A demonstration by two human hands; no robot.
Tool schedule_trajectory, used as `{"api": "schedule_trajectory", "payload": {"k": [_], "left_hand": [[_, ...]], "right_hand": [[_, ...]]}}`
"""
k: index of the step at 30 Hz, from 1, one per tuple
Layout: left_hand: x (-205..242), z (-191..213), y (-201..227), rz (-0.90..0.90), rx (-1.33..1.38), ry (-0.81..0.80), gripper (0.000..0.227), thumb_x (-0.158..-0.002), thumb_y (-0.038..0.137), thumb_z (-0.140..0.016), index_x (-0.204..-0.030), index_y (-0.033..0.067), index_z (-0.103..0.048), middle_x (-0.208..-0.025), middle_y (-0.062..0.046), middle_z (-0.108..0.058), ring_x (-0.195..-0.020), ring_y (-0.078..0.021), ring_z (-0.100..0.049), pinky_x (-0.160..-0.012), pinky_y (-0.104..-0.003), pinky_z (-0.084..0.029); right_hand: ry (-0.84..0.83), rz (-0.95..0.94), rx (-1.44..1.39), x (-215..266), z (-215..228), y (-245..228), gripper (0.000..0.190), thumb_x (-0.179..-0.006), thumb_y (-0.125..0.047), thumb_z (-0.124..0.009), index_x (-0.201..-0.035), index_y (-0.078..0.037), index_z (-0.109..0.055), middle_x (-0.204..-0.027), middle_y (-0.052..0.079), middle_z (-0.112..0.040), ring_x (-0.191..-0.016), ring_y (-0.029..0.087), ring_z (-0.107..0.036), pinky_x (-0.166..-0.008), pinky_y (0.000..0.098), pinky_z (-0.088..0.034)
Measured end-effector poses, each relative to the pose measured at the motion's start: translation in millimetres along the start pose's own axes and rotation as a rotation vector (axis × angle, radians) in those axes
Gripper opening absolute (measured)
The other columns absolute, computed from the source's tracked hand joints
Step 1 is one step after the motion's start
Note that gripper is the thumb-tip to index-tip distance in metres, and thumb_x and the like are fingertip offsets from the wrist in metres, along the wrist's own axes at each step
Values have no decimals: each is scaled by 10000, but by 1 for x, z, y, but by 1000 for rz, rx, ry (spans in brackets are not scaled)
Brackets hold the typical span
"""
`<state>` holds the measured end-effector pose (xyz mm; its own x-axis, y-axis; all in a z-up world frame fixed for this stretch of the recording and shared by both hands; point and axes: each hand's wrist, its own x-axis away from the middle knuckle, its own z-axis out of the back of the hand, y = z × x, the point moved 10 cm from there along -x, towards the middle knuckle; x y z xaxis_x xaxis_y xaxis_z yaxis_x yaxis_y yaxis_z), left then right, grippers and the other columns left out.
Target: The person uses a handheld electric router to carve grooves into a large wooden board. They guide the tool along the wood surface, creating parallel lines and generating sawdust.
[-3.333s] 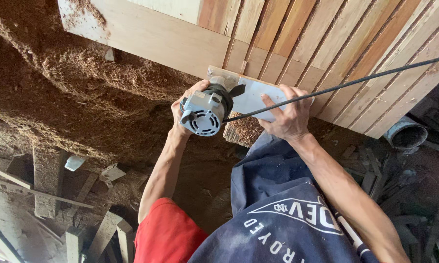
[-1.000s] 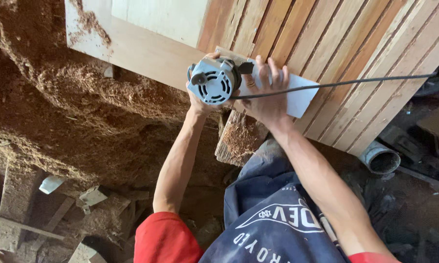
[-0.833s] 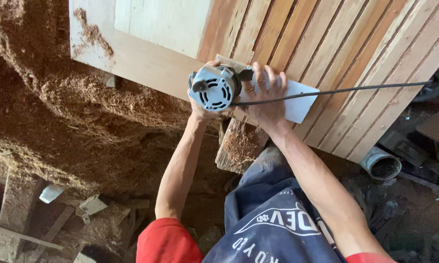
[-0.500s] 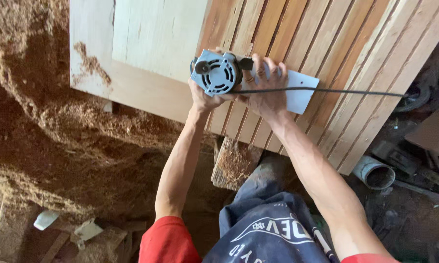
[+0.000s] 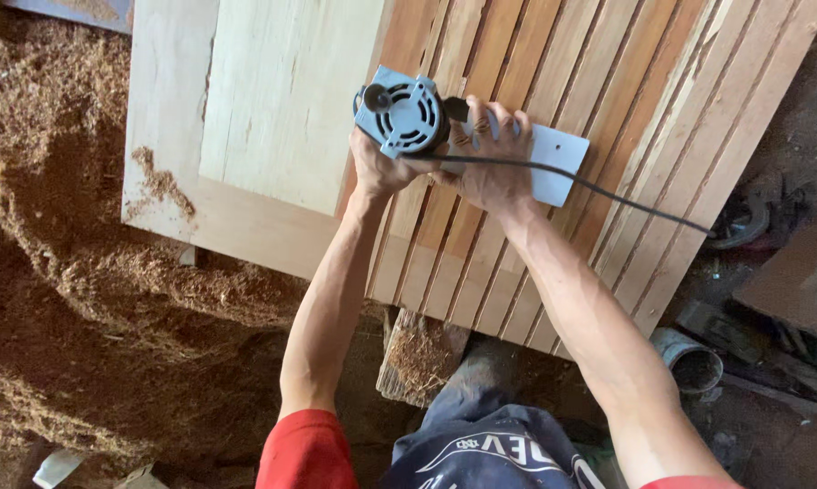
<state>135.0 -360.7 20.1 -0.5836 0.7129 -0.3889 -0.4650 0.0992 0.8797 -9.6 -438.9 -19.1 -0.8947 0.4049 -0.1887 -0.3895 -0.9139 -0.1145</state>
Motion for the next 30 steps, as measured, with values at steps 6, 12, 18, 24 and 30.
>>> {"api": "schedule_trajectory", "payload": {"k": [6, 12, 18, 24, 30], "left_hand": [[-20, -20, -20, 23, -115, -97, 520, -699, 321, -965, -1083, 59, -733, -1009, -61, -780, -909, -224, -778, -808, -351, -630], [-50, -35, -23, -57, -108, -134, 545, -733, 354, -954, -1108, 33, -722, -1026, -67, -783, -915, -218, -782, -799, -348, -642], [-61, -42, -22, -71, -119, -148, 512, -768, 352, -945, -1116, 36, -741, -1039, -63, -793, -932, -202, -795, -818, -332, -657], [-71, -45, -28, -131, -70, -147, 539, -791, 397, -951, -1094, 14, -723, -1012, -69, -791, -901, -199, -800, -807, -323, -671], [-80, -42, -24, -137, -103, -58, 499, -748, 403, -971, -998, 40, -736, -914, -63, -796, -810, -207, -801, -741, -335, -651]], "right_hand": [[28, 17, 71, -16, -2, 22, 848, -886, -810, -636, -1386, -126, -624, -1524, 184, -463, -1341, 383, -408, -1067, 632, -328], [-2, -8, 83, -35, -11, 43, 846, -959, -824, -533, -1376, -99, -663, -1528, 174, -461, -1360, 373, -403, -1100, 623, -323], [2, 44, 157, -43, -18, 55, 905, -991, -888, -471, -1408, -106, -652, -1515, 212, -467, -1361, 381, -390, -1088, 632, -306], [28, 60, 62, -46, -22, 66, 871, -1019, -814, -449, -1445, -71, -609, -1527, 242, -460, -1390, 406, -375, -1101, 653, -293], [89, 102, 85, -50, -15, 71, 835, -1053, -785, -455, -1424, -56, -629, -1490, 225, -472, -1408, 403, -370, -1116, 634, -275]]}}
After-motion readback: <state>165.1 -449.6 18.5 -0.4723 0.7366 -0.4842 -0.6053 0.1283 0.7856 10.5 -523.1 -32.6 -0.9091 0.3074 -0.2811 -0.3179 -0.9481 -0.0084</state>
